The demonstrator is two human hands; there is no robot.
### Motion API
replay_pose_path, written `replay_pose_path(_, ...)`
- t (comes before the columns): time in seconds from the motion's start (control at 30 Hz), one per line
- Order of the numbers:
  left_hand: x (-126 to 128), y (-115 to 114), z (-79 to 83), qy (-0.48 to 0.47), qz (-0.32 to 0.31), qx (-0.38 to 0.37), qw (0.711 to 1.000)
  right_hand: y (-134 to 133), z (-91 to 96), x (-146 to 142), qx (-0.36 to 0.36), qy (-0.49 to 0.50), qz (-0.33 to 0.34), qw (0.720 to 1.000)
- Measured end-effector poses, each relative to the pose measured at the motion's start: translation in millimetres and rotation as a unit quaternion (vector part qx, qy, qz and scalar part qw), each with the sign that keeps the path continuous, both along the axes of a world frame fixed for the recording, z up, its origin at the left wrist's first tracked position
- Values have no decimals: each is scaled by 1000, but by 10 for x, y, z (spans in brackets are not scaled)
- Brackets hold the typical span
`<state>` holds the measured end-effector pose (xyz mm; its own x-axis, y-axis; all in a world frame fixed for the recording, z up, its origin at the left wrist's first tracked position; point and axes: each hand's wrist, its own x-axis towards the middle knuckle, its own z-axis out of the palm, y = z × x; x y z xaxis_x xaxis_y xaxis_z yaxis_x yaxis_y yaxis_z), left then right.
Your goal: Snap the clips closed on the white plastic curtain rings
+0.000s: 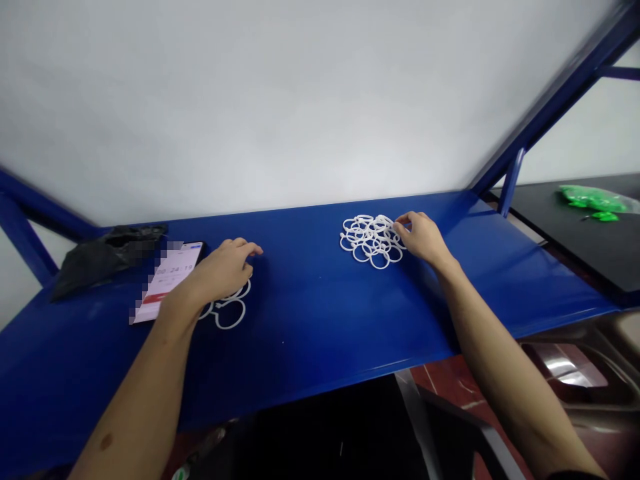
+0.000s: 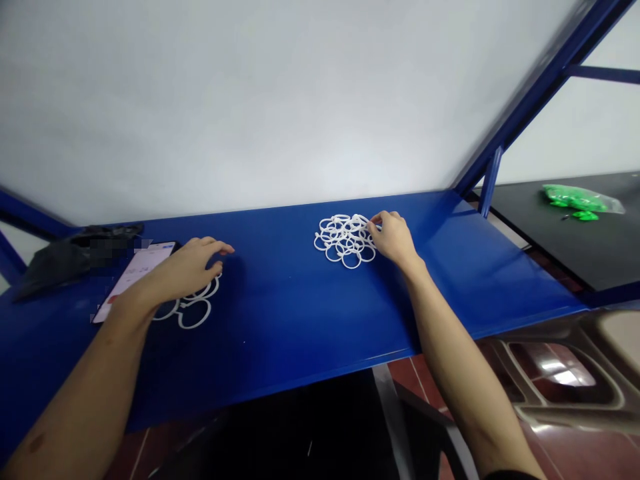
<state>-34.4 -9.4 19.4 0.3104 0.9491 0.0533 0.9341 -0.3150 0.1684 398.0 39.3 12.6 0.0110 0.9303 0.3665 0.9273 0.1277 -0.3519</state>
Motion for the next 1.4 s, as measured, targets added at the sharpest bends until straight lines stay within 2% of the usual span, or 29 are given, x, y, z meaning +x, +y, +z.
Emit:
replay_pose_path(0.17, -98, -24, -59, -31, -15, -50, 998, 5, -5, -2, -5, 1, 0, 1000)
replay_pose_path(0.3, -129, -34, -58, -45, -17, -60, 997, 2, 23, -2, -9, -7, -12, 1000)
replay_pose_path(0.57, -100, 13, -37, -16, -19, -79, 997, 1, 17, -4, 16, -32, -17, 999)
replay_pose_path(0.83, -32, -68, 231, 23, -8, -102, 994, -48, -12, -121, 128, -11, 8, 992)
replay_pose_path(0.97, 59, -47, 233, 39, 2, -80, 996, -162, -40, -377, 153, -4, 65, 986)
replay_pose_path(1.07, 147, -39, 209, 13, -6, -36, 999, -281, -43, -603, 141, 5, 134, 981)
replay_pose_path(1.17, 305, -89, 254, -72, 19, 11, 997, -434, -39, -820, 99, 21, 234, 967)
replay_pose_path(1.27, 536, -182, 317, -201, 37, 27, 978, -612, -39, -1016, 49, 51, 327, 942)
replay_pose_path(1.4, 822, -293, 279, -343, 23, 11, 939, -792, -46, -1206, 9, 120, 357, 927)
